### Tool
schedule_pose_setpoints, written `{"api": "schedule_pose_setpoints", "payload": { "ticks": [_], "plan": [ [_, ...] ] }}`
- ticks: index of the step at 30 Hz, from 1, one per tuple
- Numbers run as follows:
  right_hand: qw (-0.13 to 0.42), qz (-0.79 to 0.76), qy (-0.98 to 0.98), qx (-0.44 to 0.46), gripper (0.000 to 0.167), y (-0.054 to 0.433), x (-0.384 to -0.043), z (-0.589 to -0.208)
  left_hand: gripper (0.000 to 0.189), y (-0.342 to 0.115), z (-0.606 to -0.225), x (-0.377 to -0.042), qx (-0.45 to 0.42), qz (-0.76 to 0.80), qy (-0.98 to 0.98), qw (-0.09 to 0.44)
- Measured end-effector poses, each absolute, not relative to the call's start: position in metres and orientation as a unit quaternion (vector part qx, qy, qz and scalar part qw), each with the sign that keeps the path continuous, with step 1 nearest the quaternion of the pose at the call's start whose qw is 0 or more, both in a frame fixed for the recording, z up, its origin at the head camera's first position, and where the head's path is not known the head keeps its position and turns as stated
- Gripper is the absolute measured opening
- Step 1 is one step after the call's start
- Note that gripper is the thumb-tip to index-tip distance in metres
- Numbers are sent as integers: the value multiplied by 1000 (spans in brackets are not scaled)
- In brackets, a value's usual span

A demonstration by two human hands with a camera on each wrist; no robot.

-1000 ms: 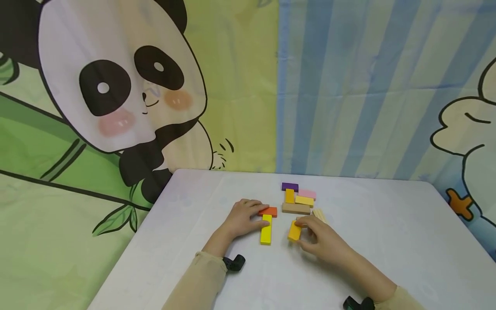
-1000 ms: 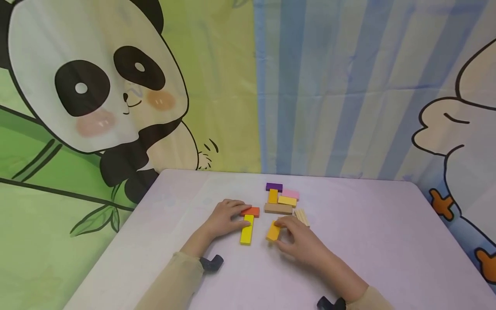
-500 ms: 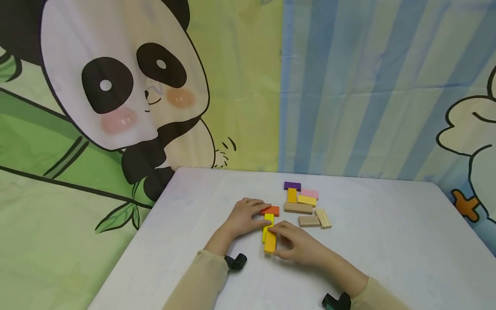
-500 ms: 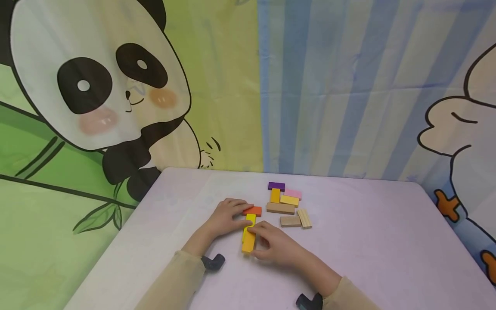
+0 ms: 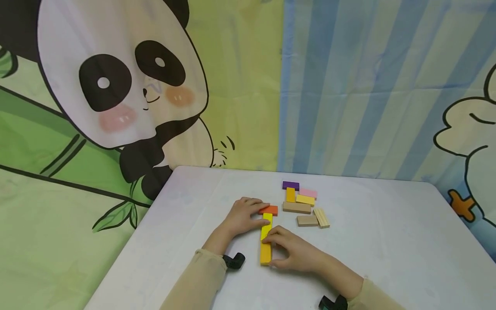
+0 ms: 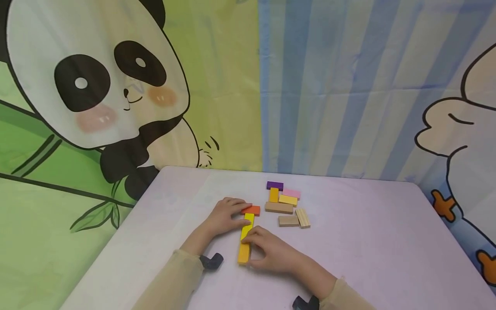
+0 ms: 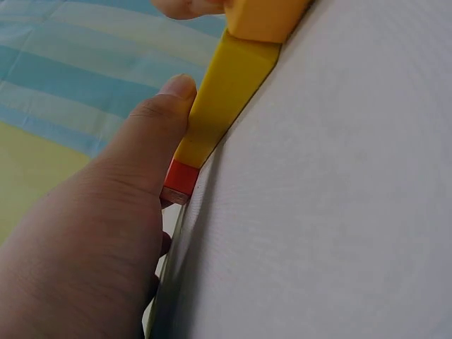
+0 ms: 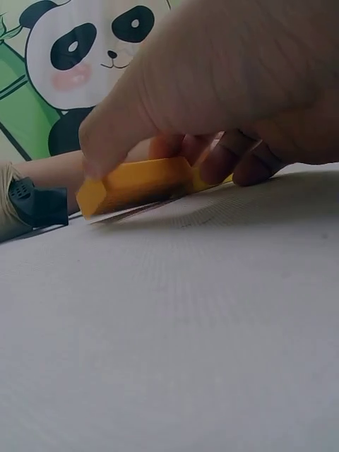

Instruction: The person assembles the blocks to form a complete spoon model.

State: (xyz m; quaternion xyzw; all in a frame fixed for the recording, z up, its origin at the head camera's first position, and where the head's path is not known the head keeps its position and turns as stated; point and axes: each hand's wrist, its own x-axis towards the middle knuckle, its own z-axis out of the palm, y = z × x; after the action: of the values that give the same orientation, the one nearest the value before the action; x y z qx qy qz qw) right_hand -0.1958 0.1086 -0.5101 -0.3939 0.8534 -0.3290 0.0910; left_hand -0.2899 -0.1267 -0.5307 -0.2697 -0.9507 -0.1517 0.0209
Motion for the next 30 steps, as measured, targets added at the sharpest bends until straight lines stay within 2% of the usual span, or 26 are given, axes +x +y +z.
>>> {"api": "schedule_pose_setpoints", "payload": {
  "ticks": [19, 27, 30],
  "plan": [
    [65, -255, 869, -419, 57, 105, -196, -514, 64, -126, -530, -289, -268, -156, -951, 22],
    [72, -255, 869, -418, 59, 107, -197, -514, 64, -126, -530, -289, -268, -159, -950, 18],
    [85, -286, 864, -406, 52, 108, -196, -512, 64, -125, -530, -288, -265, -159, -951, 17]
  ]
}}
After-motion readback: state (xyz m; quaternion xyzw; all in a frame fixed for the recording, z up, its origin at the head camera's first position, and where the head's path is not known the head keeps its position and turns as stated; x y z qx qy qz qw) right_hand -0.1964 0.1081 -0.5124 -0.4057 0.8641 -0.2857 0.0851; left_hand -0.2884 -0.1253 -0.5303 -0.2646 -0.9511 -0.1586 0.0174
